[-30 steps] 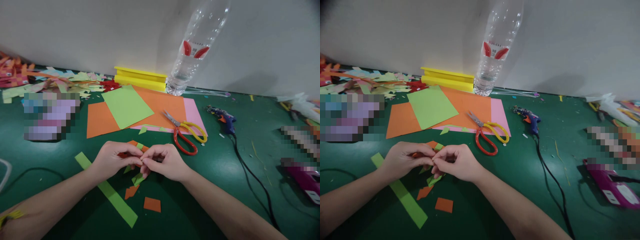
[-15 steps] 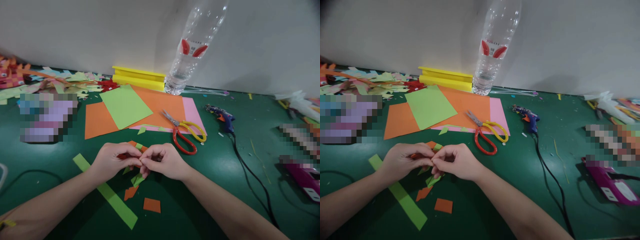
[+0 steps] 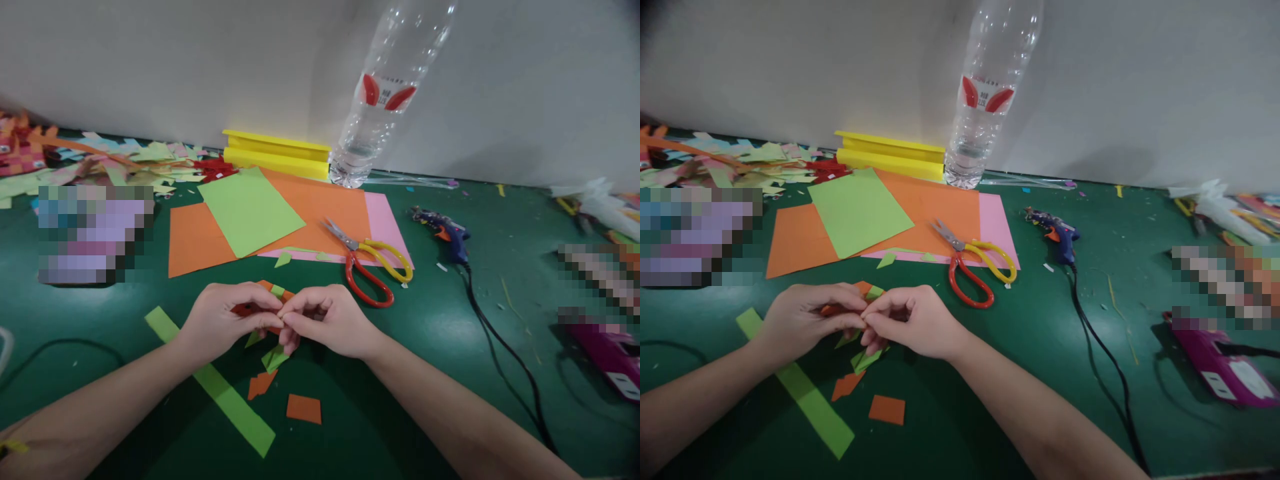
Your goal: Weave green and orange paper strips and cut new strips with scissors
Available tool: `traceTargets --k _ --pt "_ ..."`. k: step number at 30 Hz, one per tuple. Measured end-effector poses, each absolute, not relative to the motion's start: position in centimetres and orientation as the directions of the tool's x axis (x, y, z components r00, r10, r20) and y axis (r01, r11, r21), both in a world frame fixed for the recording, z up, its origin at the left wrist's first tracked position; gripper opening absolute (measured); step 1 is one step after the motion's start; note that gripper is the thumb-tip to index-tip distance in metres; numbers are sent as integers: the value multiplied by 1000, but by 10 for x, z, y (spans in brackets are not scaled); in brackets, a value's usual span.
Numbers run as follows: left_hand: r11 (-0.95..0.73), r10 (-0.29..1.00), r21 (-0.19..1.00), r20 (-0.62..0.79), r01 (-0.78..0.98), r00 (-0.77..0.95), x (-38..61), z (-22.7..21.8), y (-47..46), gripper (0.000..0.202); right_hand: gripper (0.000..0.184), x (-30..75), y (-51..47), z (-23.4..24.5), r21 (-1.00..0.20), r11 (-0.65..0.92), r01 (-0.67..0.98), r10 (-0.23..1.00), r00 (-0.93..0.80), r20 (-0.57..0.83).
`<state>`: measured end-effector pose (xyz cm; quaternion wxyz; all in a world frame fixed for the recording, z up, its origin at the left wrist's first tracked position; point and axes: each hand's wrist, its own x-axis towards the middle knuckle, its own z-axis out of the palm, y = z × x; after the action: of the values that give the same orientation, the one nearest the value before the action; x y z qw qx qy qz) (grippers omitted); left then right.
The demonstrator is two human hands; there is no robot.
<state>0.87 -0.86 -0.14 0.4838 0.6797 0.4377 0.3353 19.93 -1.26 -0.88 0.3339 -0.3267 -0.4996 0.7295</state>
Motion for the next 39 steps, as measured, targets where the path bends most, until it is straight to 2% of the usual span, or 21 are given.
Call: traceTargets --k 4,10,20,28,33,39 --pt "-165 915 954 53 250 400 7 -2 -9 8 21 199 -11 -8 -939 -294 -181 799 -586 -137" --pt "-253 908 917 114 308 404 6 -8 -8 6 20 200 -11 -10 -952 -276 -131 801 -579 -152" --pt "-288 907 901 148 324 393 7 -8 -9 4 15 199 -11 -12 -959 -258 -119 806 -574 -146" --pt "-359 894 871 217 337 391 7 -9 -9 7 16 198 -11 -11 -940 -293 -174 808 -571 -146" --pt "-556 824 738 430 382 369 6 -10 -7 9 19 199 -8 -13 -941 -269 -206 815 -570 -108" --pt "-778 623 478 672 408 401 5 -8 -4 5 20 200 -7 -12 -925 -288 -246 812 -575 -101"
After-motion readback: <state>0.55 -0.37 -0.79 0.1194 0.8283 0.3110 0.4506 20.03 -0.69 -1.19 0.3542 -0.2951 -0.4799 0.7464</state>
